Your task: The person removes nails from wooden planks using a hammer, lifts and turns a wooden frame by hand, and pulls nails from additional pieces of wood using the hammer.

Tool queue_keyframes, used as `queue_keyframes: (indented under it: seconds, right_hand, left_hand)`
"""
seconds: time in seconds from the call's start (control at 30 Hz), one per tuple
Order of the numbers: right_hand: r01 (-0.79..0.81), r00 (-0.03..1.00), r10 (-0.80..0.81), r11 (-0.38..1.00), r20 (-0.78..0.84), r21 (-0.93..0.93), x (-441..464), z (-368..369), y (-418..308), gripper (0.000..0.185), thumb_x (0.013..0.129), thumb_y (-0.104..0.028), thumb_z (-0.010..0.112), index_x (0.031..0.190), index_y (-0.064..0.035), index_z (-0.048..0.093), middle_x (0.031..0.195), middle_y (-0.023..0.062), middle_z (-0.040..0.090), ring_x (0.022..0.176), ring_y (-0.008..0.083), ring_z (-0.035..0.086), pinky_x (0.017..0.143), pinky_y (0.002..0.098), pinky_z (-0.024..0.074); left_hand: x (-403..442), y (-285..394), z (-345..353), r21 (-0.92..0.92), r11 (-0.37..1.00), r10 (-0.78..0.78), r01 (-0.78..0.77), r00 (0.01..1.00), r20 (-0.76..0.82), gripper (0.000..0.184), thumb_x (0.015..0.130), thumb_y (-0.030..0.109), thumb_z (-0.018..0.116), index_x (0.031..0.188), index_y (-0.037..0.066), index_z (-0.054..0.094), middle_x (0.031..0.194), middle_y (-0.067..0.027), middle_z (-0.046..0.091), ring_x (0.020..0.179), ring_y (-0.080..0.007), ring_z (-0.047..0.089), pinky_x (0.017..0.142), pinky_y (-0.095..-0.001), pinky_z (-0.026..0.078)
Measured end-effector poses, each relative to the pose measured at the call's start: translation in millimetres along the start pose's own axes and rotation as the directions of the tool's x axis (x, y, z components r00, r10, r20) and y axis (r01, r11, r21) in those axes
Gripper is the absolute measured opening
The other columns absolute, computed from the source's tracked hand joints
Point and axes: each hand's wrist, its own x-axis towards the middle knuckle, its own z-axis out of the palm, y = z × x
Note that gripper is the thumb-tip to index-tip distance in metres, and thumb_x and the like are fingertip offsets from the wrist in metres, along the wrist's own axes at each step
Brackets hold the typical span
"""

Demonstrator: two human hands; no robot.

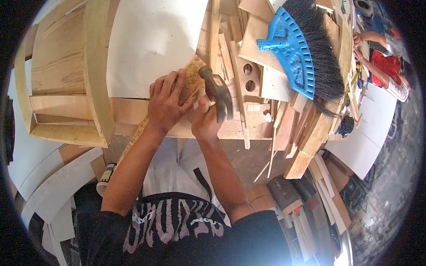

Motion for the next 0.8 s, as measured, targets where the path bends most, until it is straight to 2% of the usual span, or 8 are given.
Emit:
queue_keyframes:
  seconds: [0.03, 0.1, 0.13, 0.23, 0.53, 0.67, 0.73, 0.8]
  right_hand:
    - [0.079, 0.997, -0.079, 0.988, 0.005, -0.132, 5, 2, 0, 0.03, 0.112, -0.029, 0.047, 0.114, 0.0004, 0.052, 0.079, -0.0013, 0.048, 0.06, 0.0075, 0.044, 0.052, 0.0256, 0.0391]
    - [-0.311, 0.95, 0.312, 0.95, 0.022, -0.026, 5, -1, -18, 0.031, 0.111, -0.032, 0.049, 0.108, -0.0013, 0.053, 0.078, -0.0012, 0.049, 0.059, 0.0068, 0.044, 0.052, 0.0254, 0.0388]
    - [-0.396, 0.911, 0.412, 0.859, 0.021, 0.325, 4, -1, -24, 0.034, 0.111, -0.036, 0.048, 0.105, -0.0024, 0.053, 0.071, -0.0025, 0.046, 0.055, 0.0061, 0.043, 0.049, 0.0254, 0.0374]
    - [-0.167, 0.985, 0.175, 0.931, 0.007, 0.325, -2, -12, -38, 0.034, 0.112, -0.035, 0.047, 0.1, -0.0034, 0.047, 0.071, 0.0004, 0.047, 0.049, 0.0056, 0.039, 0.043, 0.0225, 0.0361]
    - [-0.108, 0.993, 0.109, 0.994, 0.038, -0.033, -10, -10, -14, 0.035, 0.113, -0.035, 0.044, 0.101, -0.0017, 0.046, 0.067, 0.002, 0.045, 0.048, 0.007, 0.039, 0.043, 0.0247, 0.0377]
    - [-0.217, 0.976, 0.217, 0.968, 0.016, 0.124, -10, -3, -22, 0.038, 0.112, -0.038, 0.045, 0.102, -0.0017, 0.046, 0.068, 0.0025, 0.047, 0.048, 0.0076, 0.041, 0.043, 0.0249, 0.0387]
    - [-0.269, 0.961, 0.276, 0.896, 0.032, 0.354, -11, -1, -20, 0.042, 0.112, -0.042, 0.046, 0.1, -0.0019, 0.046, 0.069, 0.0033, 0.049, 0.048, 0.0079, 0.043, 0.043, 0.0252, 0.0391]
    - [-0.303, 0.953, 0.299, 0.934, 0.049, 0.19, -1, 3, -14, 0.043, 0.111, -0.043, 0.046, 0.099, -0.0024, 0.046, 0.069, 0.0031, 0.049, 0.048, 0.0082, 0.044, 0.044, 0.0252, 0.0397]
  left_hand:
    - [1, 0, 0, 0.008, 1.0, -0.005, 0.005, 1.0, -0.011, 0.075, 0.077, 0.032, 0.081, 0.143, 0.002, 0.059, 0.132, -0.0067, 0.059, 0.117, -0.0245, 0.056, 0.098, -0.0401, 0.045]
    - [-2, 3, 0, 0.008, 1.0, -0.002, 0.002, 1.0, -0.014, 0.075, 0.077, 0.032, 0.081, 0.143, 0.002, 0.059, 0.132, -0.0066, 0.059, 0.117, -0.0244, 0.056, 0.098, -0.04, 0.045]
    - [-2, 1, 1, -0.001, 1.0, -0.003, 0.003, 1.0, -0.002, 0.078, 0.077, 0.033, 0.081, 0.145, 0.003, 0.057, 0.133, -0.008, 0.058, 0.117, -0.0266, 0.055, 0.099, -0.0408, 0.045]
    - [-2, 0, -2, 0.003, 1.0, -0.014, 0.014, 1.0, 0.012, 0.079, 0.077, 0.033, 0.081, 0.145, 0.003, 0.057, 0.134, -0.0085, 0.058, 0.118, -0.0272, 0.055, 0.099, -0.0409, 0.045]
    - [-4, -1, 3, -0.018, 1.0, -0.009, 0.009, 1.0, 0.015, 0.083, 0.076, 0.034, 0.081, 0.149, 0.004, 0.054, 0.135, -0.0097, 0.058, 0.119, -0.0293, 0.055, 0.101, -0.0418, 0.044]
    - [-3, -2, 4, 0.002, 1.0, -0.006, 0.006, 1.0, -0.001, 0.082, 0.077, 0.035, 0.081, 0.149, 0.004, 0.055, 0.134, -0.0099, 0.059, 0.118, -0.0296, 0.056, 0.101, -0.0422, 0.045]
    - [-4, -2, 3, -0.004, 1.0, -0.01, 0.01, 1.0, 0.007, 0.082, 0.077, 0.034, 0.081, 0.149, 0.004, 0.055, 0.133, -0.0099, 0.059, 0.118, -0.0296, 0.056, 0.101, -0.0423, 0.045]
    - [-3, -1, 2, -0.014, 1.0, -0.01, 0.011, 1.0, 0.016, 0.082, 0.077, 0.033, 0.081, 0.149, 0.004, 0.055, 0.133, -0.01, 0.059, 0.118, -0.0297, 0.056, 0.101, -0.0424, 0.045]
